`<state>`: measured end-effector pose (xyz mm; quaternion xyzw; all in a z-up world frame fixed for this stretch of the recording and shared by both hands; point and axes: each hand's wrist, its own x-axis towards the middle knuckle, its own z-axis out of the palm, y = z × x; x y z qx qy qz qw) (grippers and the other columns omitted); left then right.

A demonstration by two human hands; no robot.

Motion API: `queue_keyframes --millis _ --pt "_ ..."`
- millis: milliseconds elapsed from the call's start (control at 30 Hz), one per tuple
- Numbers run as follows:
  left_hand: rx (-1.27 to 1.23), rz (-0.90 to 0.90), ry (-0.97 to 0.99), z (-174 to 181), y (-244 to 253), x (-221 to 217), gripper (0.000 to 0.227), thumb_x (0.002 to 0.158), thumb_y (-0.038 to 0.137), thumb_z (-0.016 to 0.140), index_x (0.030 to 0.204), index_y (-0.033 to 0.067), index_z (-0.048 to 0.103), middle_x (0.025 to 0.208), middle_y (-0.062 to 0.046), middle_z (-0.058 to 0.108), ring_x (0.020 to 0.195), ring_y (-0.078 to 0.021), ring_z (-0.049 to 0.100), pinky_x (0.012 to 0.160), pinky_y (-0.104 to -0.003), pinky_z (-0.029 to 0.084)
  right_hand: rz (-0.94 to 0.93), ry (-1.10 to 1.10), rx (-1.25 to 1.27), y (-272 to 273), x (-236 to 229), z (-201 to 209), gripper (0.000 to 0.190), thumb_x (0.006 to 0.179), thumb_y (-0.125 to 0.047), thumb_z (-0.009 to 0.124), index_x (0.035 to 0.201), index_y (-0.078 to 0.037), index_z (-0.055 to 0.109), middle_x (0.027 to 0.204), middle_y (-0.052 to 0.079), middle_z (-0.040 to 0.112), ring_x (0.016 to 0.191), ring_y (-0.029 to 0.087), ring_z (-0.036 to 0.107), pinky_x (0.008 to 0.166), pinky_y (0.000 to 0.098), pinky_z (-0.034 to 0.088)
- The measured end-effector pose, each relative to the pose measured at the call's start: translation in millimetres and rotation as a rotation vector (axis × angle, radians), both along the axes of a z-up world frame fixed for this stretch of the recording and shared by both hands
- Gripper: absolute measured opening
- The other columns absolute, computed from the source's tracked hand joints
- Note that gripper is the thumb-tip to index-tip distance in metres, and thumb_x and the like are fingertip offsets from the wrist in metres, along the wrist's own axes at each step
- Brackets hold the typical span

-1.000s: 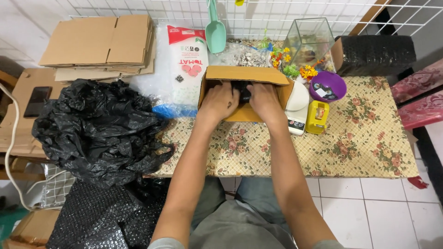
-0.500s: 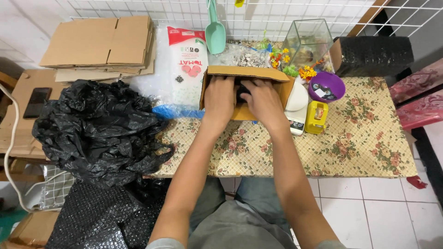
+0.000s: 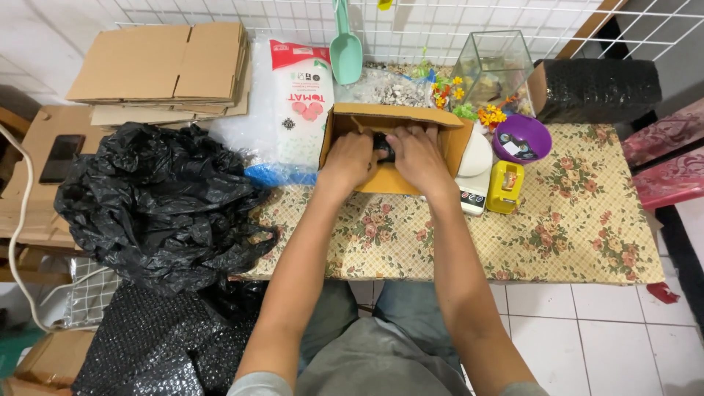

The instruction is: Assembling a small cardboard box and packing a black item inside at a packing station.

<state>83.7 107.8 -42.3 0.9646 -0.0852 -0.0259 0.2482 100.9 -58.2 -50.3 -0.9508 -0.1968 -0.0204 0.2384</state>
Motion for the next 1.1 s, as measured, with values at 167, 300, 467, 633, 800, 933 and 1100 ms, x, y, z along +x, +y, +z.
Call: queue_keyframes --millis 167,300,467,633,800,933,1100 --pt "0.078 0.027 0.054 -6 -8 9 0.046 0.099 0.03 0.055 0.122 -0.0094 0.063 0.122 -0.035 0.062 0.106 -0.0511 0.067 0.088 -0.054 0.058 -0.018 -0.062 -0.011 -2 5 -18 0.04 0.11 -0.032 0.044 0.122 -0.004 0.069 0.118 0.029 0.062 0.121 0.051 0.05 0.098 0.053 0.047" --pt "0.085 0.05 0.036 -17 -7 19 0.056 0.097 0.037 0.057 0.124 -0.0111 0.062 0.13 -0.037 0.056 0.11 -0.053 0.064 0.092 -0.057 0.056 0.0 -0.314 0.022 -1 -7 -14 0.037 0.106 -0.023 0.055 0.136 -0.001 0.061 0.134 0.034 0.053 0.126 0.054 0.048 0.104 0.0558 0.045" --pt "0.038 0.11 -0.267 -3 -14 -3 0.049 0.09 0.034 0.07 0.118 -0.0059 0.066 0.107 -0.029 0.066 0.096 -0.0488 0.07 0.078 -0.053 0.06 0.052 -0.58 0.313 -15 -48 24 0.025 0.098 -0.01 0.068 0.123 -0.004 0.068 0.114 0.016 0.064 0.109 0.038 0.063 0.093 0.0463 0.053" --pt "-0.149 -0.105 -0.633 32 -46 -40 0.028 0.097 0.027 0.066 0.112 0.004 0.071 0.09 -0.021 0.069 0.088 -0.0435 0.069 0.075 -0.051 0.055 -0.144 -1.006 0.464 -103 -21 -1 0.019 0.094 0.009 0.067 0.11 -0.002 0.069 0.099 0.012 0.069 0.089 0.032 0.068 0.076 0.0399 0.054" --pt "-0.492 -0.341 -0.895 -2 -101 -50 0.019 0.09 0.016 0.071 0.108 0.0105 0.074 0.103 -0.008 0.072 0.096 -0.0287 0.071 0.086 -0.039 0.054 -0.339 -0.83 0.046 -208 30 -56 0.014 0.087 -0.012 0.086 0.097 -0.013 0.077 0.084 0.006 0.07 0.083 0.029 0.067 0.081 0.0387 0.053" --pt "-0.541 -0.403 -0.88 -32 -142 -51 0.014 0.09 0.016 0.07 0.103 0.0154 0.074 0.1 0.001 0.072 0.092 -0.021 0.071 0.083 -0.033 0.056 -0.527 -0.293 -0.109 -220 66 -77 0.011 0.088 -0.027 0.079 0.098 -0.022 0.081 0.085 0.006 0.077 0.087 0.035 0.072 0.081 0.0461 0.056" --pt "-0.615 -0.54 -0.601 -6 -146 -55 0.011 0.096 0.012 0.066 0.103 0.01 0.073 0.086 -0.005 0.071 0.079 -0.0241 0.072 0.073 -0.037 0.058 -0.594 -0.118 -0.358 -219 91 -89 0.027 0.074 -0.039 0.086 0.099 -0.028 0.081 0.084 0.002 0.077 0.09 0.032 0.074 0.082 0.0467 0.053"
